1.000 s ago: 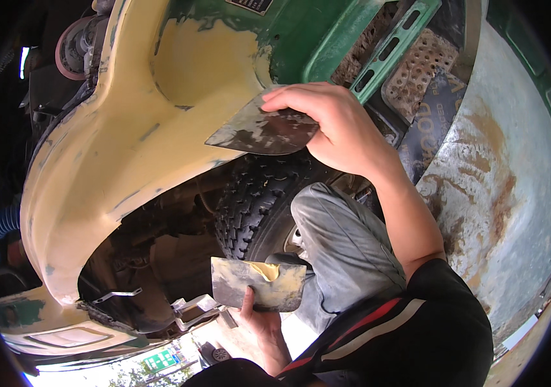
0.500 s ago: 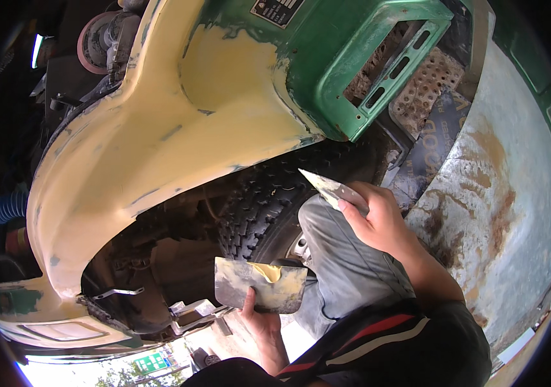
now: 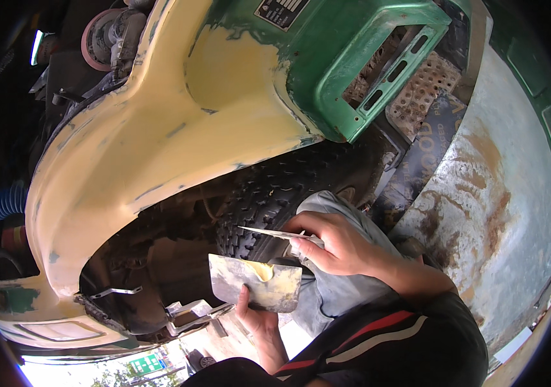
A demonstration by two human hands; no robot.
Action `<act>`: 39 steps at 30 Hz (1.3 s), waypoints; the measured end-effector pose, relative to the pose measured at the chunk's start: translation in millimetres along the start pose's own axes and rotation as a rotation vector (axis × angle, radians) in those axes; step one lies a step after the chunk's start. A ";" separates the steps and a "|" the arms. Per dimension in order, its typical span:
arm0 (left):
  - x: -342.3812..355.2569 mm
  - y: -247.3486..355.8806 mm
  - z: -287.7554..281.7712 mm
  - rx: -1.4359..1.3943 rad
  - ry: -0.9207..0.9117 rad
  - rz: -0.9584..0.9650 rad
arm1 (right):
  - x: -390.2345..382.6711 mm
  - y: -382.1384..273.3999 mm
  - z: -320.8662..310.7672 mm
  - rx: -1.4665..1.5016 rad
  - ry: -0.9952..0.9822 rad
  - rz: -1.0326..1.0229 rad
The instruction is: The person applies body filler to the side of a vehicle using two spreaders, mixing the material and smoothing it across the surface.
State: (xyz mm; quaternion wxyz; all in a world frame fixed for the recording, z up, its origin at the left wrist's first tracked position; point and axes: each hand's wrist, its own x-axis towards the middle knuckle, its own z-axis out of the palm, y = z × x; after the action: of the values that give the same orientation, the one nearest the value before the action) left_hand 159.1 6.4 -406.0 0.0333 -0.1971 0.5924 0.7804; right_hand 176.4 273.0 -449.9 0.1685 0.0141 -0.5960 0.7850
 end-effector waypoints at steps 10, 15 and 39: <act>-4.7 -0.6 2.4 0.017 0.046 -0.034 | 82.2 -64.2 -82.7 -0.362 0.156 -0.508; -6.8 -1.4 2.1 0.009 0.035 -0.032 | 171.4 -53.6 -90.9 -0.529 -0.182 -0.374; 3.3 -6.1 -21.3 -0.037 0.052 -0.083 | 186.9 -54.7 -77.6 -0.551 -0.509 -0.271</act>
State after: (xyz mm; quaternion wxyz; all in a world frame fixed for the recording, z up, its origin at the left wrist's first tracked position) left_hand 163.5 -12.4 -417.5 0.0467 -0.2423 0.5700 0.7837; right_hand 29.4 405.0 -379.7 0.1150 0.2407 -0.7997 0.5379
